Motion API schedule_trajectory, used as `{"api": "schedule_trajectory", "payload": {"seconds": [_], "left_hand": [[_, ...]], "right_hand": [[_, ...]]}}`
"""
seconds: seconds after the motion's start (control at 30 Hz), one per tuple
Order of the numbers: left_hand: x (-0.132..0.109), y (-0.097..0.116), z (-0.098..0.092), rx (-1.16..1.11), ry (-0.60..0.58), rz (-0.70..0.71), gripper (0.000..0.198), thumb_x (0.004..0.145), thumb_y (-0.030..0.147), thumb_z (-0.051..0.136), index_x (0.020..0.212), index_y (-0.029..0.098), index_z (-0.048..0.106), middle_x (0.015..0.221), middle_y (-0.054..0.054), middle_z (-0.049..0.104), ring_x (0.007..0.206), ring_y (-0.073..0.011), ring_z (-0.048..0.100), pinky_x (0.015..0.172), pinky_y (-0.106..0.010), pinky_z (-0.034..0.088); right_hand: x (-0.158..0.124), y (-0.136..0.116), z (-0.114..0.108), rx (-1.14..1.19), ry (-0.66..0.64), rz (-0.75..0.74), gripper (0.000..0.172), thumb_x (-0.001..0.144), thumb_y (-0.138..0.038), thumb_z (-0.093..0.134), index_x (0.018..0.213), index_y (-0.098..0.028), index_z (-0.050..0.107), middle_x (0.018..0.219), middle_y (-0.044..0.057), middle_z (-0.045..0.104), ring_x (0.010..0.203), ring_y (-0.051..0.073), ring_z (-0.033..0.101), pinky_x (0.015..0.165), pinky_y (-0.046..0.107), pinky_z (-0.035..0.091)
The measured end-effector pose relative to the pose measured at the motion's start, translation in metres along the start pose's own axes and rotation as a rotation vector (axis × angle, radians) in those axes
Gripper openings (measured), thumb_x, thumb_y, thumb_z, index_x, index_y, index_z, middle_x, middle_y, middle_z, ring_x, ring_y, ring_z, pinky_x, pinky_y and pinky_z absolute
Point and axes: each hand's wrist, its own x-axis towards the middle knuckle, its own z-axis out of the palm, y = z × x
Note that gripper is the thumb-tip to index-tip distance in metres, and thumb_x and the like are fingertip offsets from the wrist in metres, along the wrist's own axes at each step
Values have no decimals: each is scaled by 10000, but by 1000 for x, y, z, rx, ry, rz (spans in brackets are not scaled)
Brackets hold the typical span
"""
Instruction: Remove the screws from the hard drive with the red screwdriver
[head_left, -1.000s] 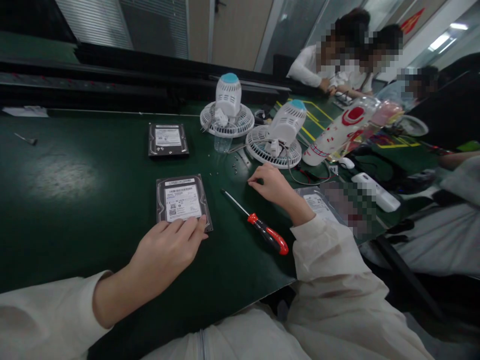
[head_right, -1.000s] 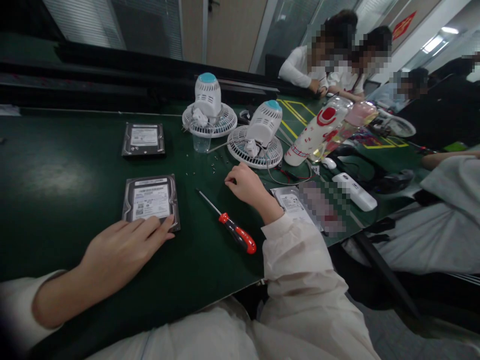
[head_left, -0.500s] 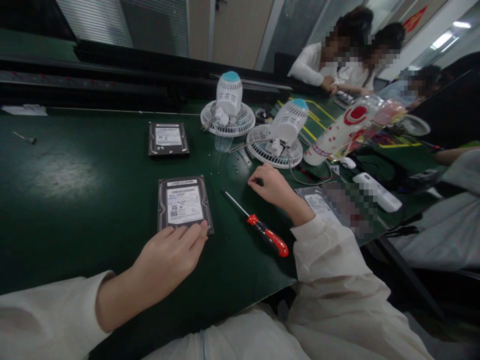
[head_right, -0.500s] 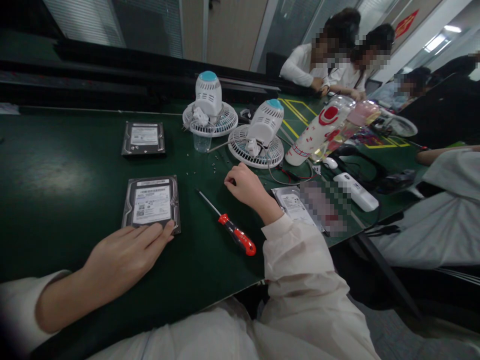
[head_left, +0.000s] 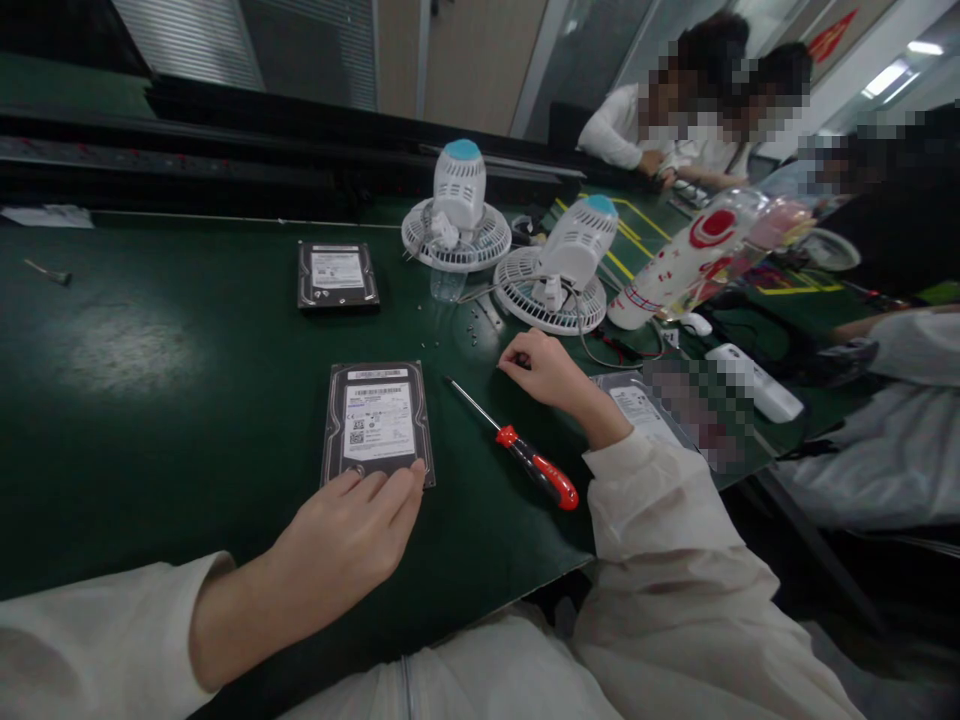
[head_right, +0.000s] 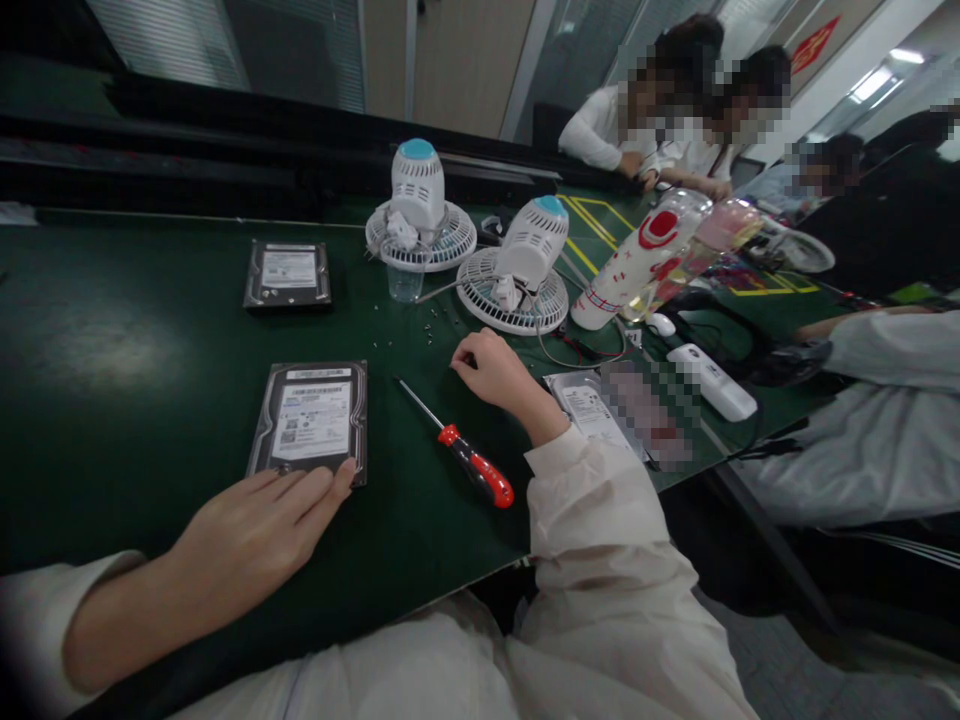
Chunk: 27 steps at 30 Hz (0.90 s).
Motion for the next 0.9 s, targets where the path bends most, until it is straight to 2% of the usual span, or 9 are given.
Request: {"api": "schedule_trajectory", "payload": {"seconds": [0.4,0.63,0.77,0.9], "left_hand": [[0,0,-1,-4,-4,6,372,912,-33,408,1125,-1,711,783,-82,676,636,-189,645,577,-340,464],[0,0,1,3,-18,15,379,915,-31,393,1138,6,698,792,-80,672,638,-187,640,580,-340,454],[-1,0,2,18,-9,13,369,924,-22,391,1134,14,693,782,-72,663,634,-180,631,594,-336,445],[-1,-1,3,21,-6,5,300,930,18,478,1153,19,679,780,-58,645,626,-178,618,577,-331,422]], "right_hand": [[0,-1,-1,-16,34,-107,400,950,-411,583,1246,-143,598,1241,98,632,1115,182,631,968,412,567],[-1,-3,0,-12,59,-99,402,951,-410,581,1252,-145,596,1253,100,627,1127,185,628,976,417,564],[-1,-5,1,48,77,-67,408,949,-410,584,1257,-144,593,1258,102,625,1135,189,626,981,422,562],[-3,-15,-7,195,123,-39,390,949,-414,583,1223,-138,603,1217,93,638,1099,174,634,960,405,567]]}}
